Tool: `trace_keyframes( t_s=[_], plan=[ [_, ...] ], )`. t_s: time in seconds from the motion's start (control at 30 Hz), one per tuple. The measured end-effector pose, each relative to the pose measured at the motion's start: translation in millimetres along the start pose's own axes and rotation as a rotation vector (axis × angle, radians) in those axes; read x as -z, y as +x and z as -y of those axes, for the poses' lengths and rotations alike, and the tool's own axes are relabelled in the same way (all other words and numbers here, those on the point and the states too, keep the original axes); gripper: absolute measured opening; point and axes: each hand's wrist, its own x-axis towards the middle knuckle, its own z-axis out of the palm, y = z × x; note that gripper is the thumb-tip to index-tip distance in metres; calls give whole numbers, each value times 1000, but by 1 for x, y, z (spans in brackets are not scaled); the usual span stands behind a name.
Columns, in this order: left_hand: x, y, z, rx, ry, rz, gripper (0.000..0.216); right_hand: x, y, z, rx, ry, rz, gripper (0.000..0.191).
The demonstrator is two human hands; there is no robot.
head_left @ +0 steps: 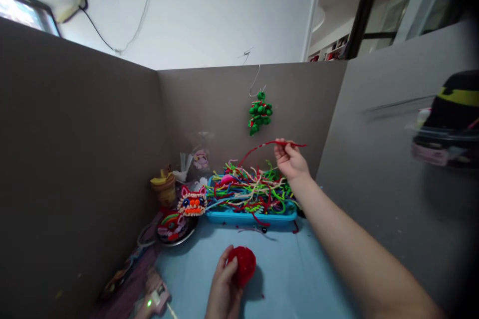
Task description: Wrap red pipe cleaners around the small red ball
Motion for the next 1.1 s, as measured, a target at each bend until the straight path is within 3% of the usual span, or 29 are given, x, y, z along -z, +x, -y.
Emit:
trace_keyframes(
  t_s=[0.2, 0.37, 0.43, 0.57, 0.67, 0.87, 1.0, 1.1],
  plan=[
    [3, 4, -2, 38, -9, 52, 43, -2, -18, 6, -122, 35, 6, 14],
    [-1, 0, -14, 3, -80, 161, 45, -6, -74, 15, -130, -146, 75, 11],
    [-7, -6, -21, -13, -107, 237, 49, -8, -107, 22, -96, -309, 138, 19],
    [-18, -25, -30, -38, -80, 339, 48, -7, -174, 31, -55, -879, 354, 16],
    [-22, -45, -28, -14, -56, 365, 45, -2, -219, 31, -16, -1121, 445, 14],
    [-1, -79, -2, -159, 149, 318, 60, 8, -299, 8, 177, -1282, 402, 13],
    [22, -82, 15, -223, 214, 295, 53, 23, -338, -16, 275, -1301, 308, 17],
    [34, -76, 21, -249, 202, 284, 53, 37, -349, -27, 316, -1362, 274, 18]
  ],
)
